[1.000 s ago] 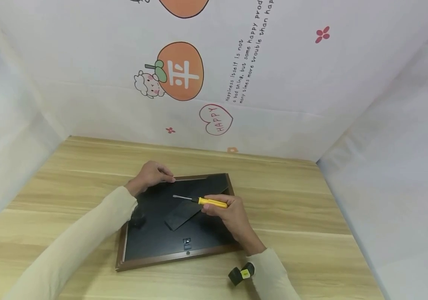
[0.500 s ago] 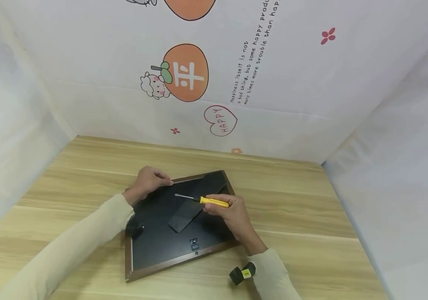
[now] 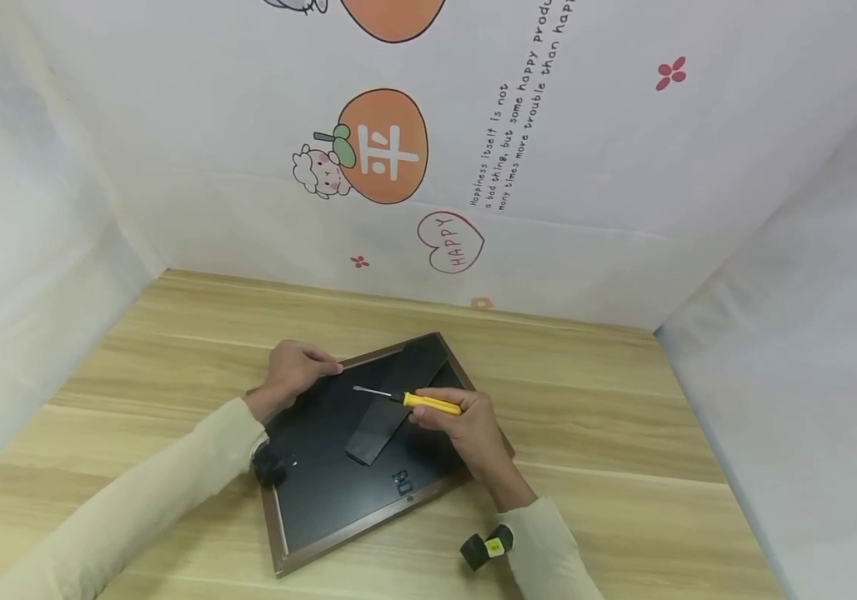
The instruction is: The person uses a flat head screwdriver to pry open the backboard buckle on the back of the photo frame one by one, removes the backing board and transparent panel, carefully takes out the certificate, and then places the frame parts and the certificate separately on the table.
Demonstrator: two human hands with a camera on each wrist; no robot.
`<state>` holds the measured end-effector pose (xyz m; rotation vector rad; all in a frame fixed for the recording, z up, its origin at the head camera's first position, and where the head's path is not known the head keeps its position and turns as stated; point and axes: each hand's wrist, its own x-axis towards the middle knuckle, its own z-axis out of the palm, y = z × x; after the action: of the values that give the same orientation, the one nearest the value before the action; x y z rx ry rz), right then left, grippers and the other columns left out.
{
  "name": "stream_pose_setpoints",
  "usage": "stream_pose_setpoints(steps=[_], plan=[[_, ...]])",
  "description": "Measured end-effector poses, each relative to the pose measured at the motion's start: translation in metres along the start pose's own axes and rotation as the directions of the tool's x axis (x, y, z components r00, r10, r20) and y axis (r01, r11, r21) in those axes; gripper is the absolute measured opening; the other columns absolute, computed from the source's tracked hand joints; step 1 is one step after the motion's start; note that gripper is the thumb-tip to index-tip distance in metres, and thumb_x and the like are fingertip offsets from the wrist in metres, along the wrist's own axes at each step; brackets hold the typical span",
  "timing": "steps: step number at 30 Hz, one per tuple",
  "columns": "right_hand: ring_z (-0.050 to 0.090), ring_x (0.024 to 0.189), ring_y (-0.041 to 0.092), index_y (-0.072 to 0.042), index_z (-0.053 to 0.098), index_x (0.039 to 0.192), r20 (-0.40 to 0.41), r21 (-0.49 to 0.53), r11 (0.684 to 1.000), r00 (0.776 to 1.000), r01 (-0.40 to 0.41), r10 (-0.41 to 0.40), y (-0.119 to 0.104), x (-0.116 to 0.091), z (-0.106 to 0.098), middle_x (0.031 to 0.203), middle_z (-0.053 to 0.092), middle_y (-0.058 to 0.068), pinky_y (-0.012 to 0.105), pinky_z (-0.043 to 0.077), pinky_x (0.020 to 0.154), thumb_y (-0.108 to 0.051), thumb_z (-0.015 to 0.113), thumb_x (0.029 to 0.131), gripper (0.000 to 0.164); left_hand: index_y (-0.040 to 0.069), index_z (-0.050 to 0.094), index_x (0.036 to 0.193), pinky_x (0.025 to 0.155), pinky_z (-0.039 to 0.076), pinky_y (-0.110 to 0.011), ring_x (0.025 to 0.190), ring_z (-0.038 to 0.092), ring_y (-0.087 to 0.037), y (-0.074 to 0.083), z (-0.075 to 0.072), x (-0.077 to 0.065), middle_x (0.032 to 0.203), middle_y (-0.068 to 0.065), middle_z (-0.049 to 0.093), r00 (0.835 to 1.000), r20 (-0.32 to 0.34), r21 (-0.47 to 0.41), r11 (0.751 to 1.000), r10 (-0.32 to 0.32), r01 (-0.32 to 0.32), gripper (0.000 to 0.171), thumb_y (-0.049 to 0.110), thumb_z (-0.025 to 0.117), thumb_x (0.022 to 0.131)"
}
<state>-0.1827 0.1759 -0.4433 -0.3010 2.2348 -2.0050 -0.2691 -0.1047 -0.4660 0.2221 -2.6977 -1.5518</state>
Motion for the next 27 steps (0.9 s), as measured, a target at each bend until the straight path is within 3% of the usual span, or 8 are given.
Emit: stream_pose_setpoints(steps=[8,15,18,24,27], plan=[[0.074,0.086,0.015,0.005,0.066,0.119,0.003,0.016,1.0,1.0,-0.017,0.017,0.0,0.001,0.002,0.098,0.075,0.001,0.028,0.059,0.083,-0.015,0.074,0.088,0.038,0.009,0.08,0.082,0.059,0.053,-0.028,0.076,0.068,-0.022,-0.005,-0.003,-0.002,0.083,-0.009,0.076,1.0,-0.017,0.004,1.0,-0.012,0.012,0.012,0.019,0.084,0.076],[0.074,0.085,0.014,0.007,0.065,0.12,-0.002,0.03,0.999,1.0,-0.011,0.011,0.001,0.002,0.002,0.095,0.075,-0.002,0.028,0.059,0.082,-0.012,0.073,0.088,0.038,0.008,0.08,0.088,0.065,0.054,-0.03,0.082,0.067,-0.023,-0.005,-0.015,0.002,0.093,-0.01,0.076,0.995,0.095,0.09,0.995,0.039,-0.047,0.014,0.019,0.082,0.079],[0.074,0.085,0.014,0.007,0.065,0.12,-0.003,0.024,1.0,1.0,-0.011,0.011,0.001,0.001,0.001,0.095,0.075,-0.002,0.028,0.059,0.082,-0.013,0.073,0.088,0.038,0.008,0.08,0.089,0.068,0.055,-0.031,0.083,0.067,-0.022,-0.003,-0.02,0.005,0.097,-0.01,0.076,0.983,0.168,0.177,0.979,0.074,-0.104,0.014,0.02,0.079,0.082],[0.074,0.085,0.014,0.006,0.066,0.12,-0.006,0.014,1.0,1.0,-0.006,0.006,0.003,-0.001,-0.002,0.094,0.076,-0.003,0.027,0.059,0.082,-0.013,0.073,0.088,0.038,0.012,0.081,0.086,0.078,0.056,-0.036,0.086,0.069,-0.021,0.001,-0.029,0.012,0.092,-0.005,0.077,0.948,0.273,0.334,0.909,0.161,-0.251,0.014,0.025,0.077,0.083],[0.074,0.086,0.014,0.007,0.065,0.12,0.003,0.014,1.0,1.0,0.0,0.0,0.004,-0.001,-0.003,0.095,0.076,-0.002,0.027,0.059,0.082,-0.013,0.073,0.088,0.038,0.014,0.082,0.083,0.072,0.052,-0.03,0.083,0.066,-0.017,-0.001,-0.032,0.015,0.089,-0.002,0.077,0.953,0.277,0.347,0.911,0.127,-0.222,0.015,0.029,0.079,0.08]])
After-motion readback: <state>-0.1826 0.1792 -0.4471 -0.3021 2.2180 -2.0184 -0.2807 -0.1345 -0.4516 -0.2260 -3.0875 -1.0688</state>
